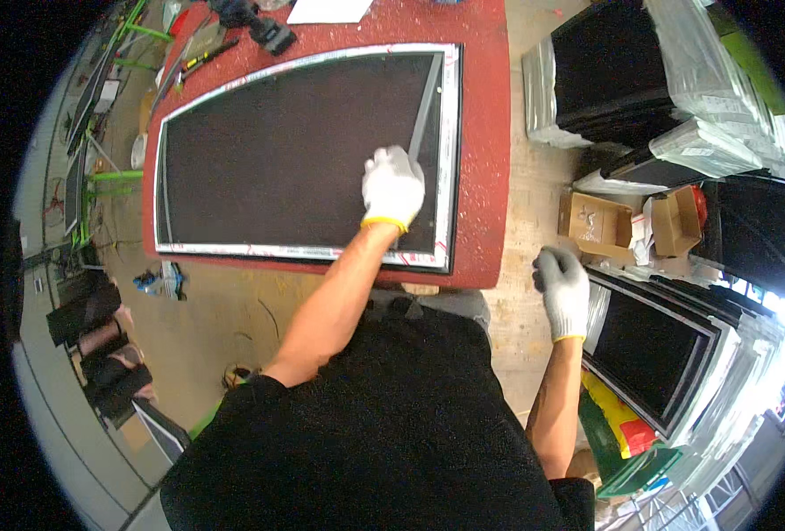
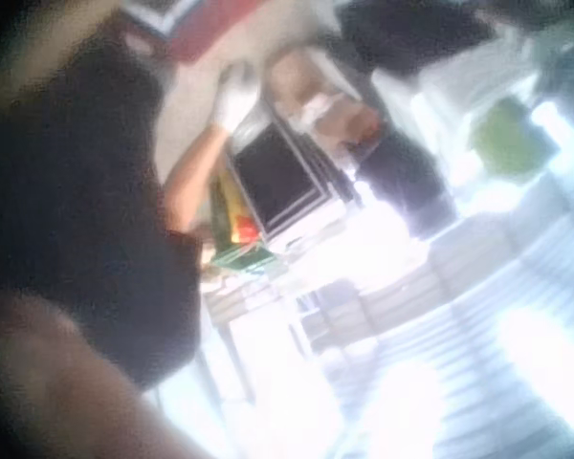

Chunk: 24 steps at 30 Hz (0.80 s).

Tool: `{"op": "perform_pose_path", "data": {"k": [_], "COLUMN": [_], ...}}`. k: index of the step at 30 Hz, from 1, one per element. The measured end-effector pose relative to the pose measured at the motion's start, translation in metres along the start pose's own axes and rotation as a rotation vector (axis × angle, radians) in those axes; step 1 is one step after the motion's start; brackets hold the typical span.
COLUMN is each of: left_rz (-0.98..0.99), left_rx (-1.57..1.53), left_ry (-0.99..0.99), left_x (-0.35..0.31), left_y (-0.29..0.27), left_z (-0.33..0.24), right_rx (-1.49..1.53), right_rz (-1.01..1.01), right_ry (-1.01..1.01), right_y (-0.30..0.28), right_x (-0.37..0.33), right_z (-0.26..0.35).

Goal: The person assembles a window screen by measuring and cutting metal strips, then fitting them into the frame. They use a marker to mark cut lines, a miter saw to cut the strips, and a hammer to secure the pieces into the frame.

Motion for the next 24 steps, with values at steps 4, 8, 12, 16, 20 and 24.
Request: {"op": "perform_pose_path", "data": {"k": [4, 8, 12, 16, 20, 24], "left_rz": [0.072, 0.044, 0.124, 0.322, 0.268, 0.249], "left_rx": [-0.181, -0.219, -0.266, -0.146, 0.034, 0.065], "left_ry": [-0.121, -0.145, -0.178, -0.18, -0.172, -0.203], "left_x": [0.008, 0.002, -0.007, -0.037, -0.066, -0.068], "left_y": [0.001, 0.0, -0.013, -0.021, -0.019, -0.004], "left_z": [0.001, -0.016, -0.018, -0.027, -0.044, -0.049], "right_rx": [0.037, -0.002, -0.126, -0.272, -0.341, -0.3], "right_rz": [0.014, 0.121, 0.21, 0.265, 0.342, 0.357], "right_ry": [0.061, 0.117, 0.066, -0.01, -0.085, -0.109], "right_y": [-0.02, -0.008, 0.015, 0.032, 0.052, 0.064], "right_x": [0.019, 0.026, 0.031, 0.031, 0.031, 0.033], "right_z": [-0.014, -0.033, -0.047, -0.048, -0.034, -0.021]}}
Point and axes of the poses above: each hand's wrist, its own x-axis towards the middle knuckle, its own y-axis out of the palm, z = x × y, the point moved 7 cm from there along x, towards the middle knuckle, and after that the axes turned 11 degrees about x, right-handed, at the moved point
